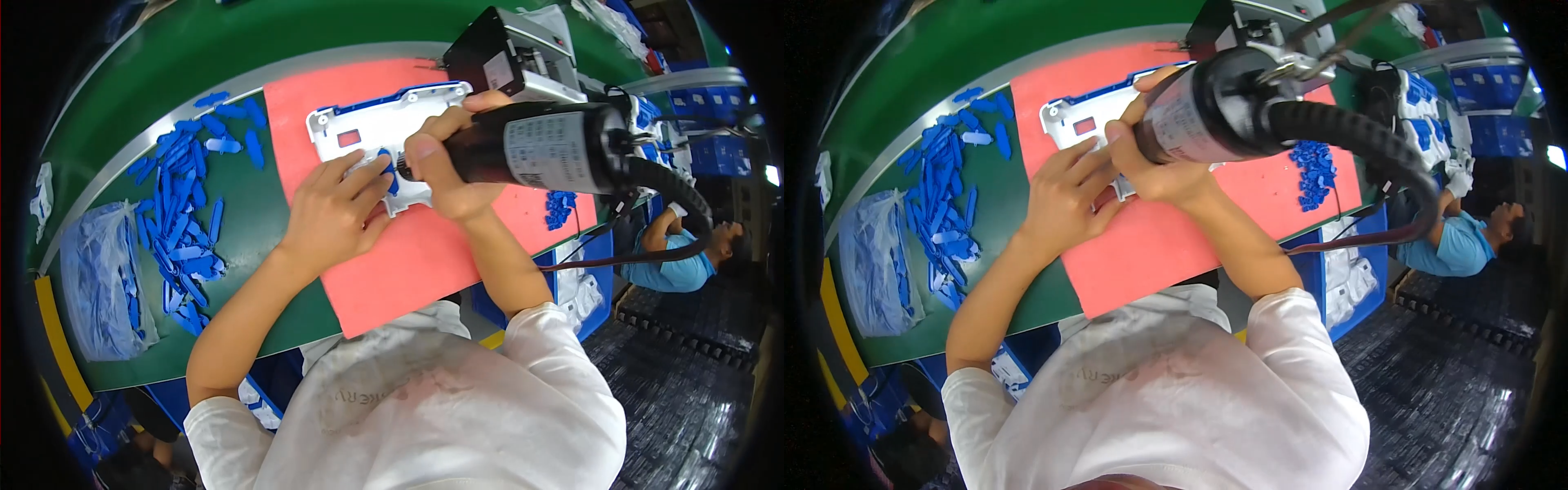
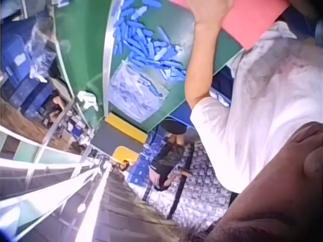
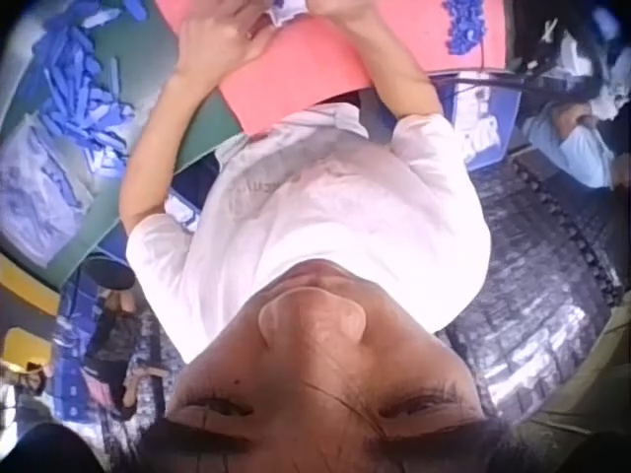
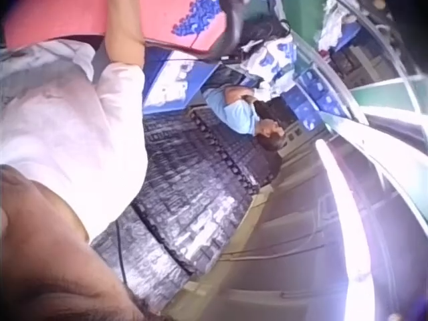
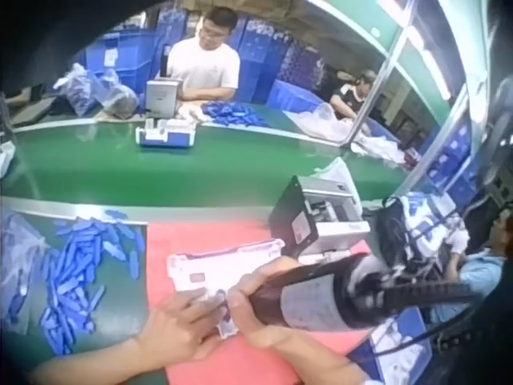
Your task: Assembling blue plastic components into a white housing using an electric screwdriver on an assembly line.
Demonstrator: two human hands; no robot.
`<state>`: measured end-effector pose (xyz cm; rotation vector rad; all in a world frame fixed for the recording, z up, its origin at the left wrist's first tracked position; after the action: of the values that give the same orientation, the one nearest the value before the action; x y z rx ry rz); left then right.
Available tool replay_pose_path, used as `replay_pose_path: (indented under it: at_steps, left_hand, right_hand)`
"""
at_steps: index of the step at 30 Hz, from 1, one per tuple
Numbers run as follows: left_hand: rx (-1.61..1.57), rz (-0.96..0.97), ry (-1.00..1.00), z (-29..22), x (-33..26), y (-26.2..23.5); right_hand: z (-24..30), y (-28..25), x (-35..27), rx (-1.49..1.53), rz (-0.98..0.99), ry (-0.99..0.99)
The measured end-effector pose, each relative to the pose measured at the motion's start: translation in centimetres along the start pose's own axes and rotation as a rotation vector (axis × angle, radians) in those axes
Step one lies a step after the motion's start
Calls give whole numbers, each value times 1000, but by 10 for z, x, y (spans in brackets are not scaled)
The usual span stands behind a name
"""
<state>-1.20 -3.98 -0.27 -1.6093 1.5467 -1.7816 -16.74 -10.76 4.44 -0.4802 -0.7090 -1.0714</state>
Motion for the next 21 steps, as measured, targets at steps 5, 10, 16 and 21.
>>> replay_pose_path:
  at_steps: [5,10,16,21]
  left_hand:
    - [10,-22,25,1,-2,0]
    - [19,-14,28,0,0,-3]
    - [1,11,15,-2,5,-4]
    - [-21,2,-3,-2,2,-6]
  right_hand:
    - [50,-39,21,279,-402,-227]
    - [71,-105,33,24,-515,-337]
    - [50,-124,29,-41,-500,-237]
    - [51,-124,20,-33,-465,-98]
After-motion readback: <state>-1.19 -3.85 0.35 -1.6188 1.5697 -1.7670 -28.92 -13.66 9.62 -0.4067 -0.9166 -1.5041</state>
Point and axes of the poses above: each hand's wrist, its own x-axis towards the middle knuckle, its own y-axis out of the palm, z = x × y, the point moved 1 cm from there along x, towards the middle knuckle, and after that the axes turned 12 degrees about x, right-handed, at the moved point
